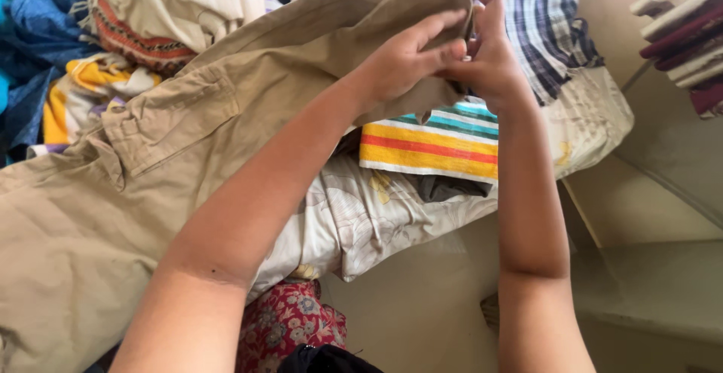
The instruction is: The person folds a pair of beige cargo shorts on a bed, then places them into an open suitcase. The person also places a folded striped towel and a folded gray shirt into the suitcase.
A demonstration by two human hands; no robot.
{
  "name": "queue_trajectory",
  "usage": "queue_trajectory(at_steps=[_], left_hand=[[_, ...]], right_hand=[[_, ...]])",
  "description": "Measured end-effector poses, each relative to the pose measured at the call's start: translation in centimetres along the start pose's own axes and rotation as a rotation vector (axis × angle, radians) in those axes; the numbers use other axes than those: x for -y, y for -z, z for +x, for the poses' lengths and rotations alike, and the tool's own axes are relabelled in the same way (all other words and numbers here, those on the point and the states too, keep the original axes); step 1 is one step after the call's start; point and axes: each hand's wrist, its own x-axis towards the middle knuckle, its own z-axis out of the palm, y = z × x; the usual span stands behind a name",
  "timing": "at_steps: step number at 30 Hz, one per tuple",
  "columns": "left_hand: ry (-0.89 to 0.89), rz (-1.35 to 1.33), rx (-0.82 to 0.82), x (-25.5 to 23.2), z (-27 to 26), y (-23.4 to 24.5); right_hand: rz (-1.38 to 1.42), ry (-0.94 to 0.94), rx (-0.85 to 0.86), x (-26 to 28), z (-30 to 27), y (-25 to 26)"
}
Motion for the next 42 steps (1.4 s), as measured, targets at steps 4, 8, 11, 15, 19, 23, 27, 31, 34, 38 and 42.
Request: queue_trajectory(at_steps=[4, 8, 11, 15, 19, 23, 27, 31, 34, 38, 42], left_hand=[[0.0, 0.477, 0.075, 0.2, -5.4, 3.9], [0.269, 0.838, -0.16, 0.7, -14.6, 10.8], [0.193, 1.19, -0.375, 1.7, -21.1, 15.3], [0.134, 1.316, -0.544, 3.4, -27.1, 20.0], [0.246, 1.345, -0.587, 4.5, -29.1, 22.7], [0.268, 1.422, -0.646, 3.4, -29.0, 22.6], [0.171, 1.523, -0.635, 1.9, -29.4, 21.9], [0.146, 1.477, -0.629, 1.6, -30.5, 22.4], [0.173, 1.334, -0.671, 2.2, -31.5, 23.7], [0.182, 1.131, -0.752, 2.7, -32.6, 25.0], [0.147, 1.191, -0.686, 2.6, -32.8, 25.1]], right_hand=[[-0.389, 0.04, 0.003, -6.9, 1.9, 4.3], [-0.743, -0.142, -0.483, -13.7, 8.4, 11.9], [-1.136, 0.132, -0.721, -18.3, 11.3, 14.5], [-1.275, 0.465, -0.471, -22.0, 13.5, 8.8], [-1.137, 0.311, -0.151, -22.6, 14.3, -0.5], [-0.987, 0.235, -0.012, -21.6, 15.2, -6.5], [-0.898, 0.099, 0.095, -22.1, 15.8, -8.9], [-0.847, 0.202, 0.154, -24.2, 16.4, -9.2], [-0.715, -0.007, 0.157, -25.6, 17.3, -8.4], [-0.692, -0.138, 0.084, -26.1, 19.2, -6.3], [-0.606, 0.156, -0.022, -27.1, 21.7, -6.2]])
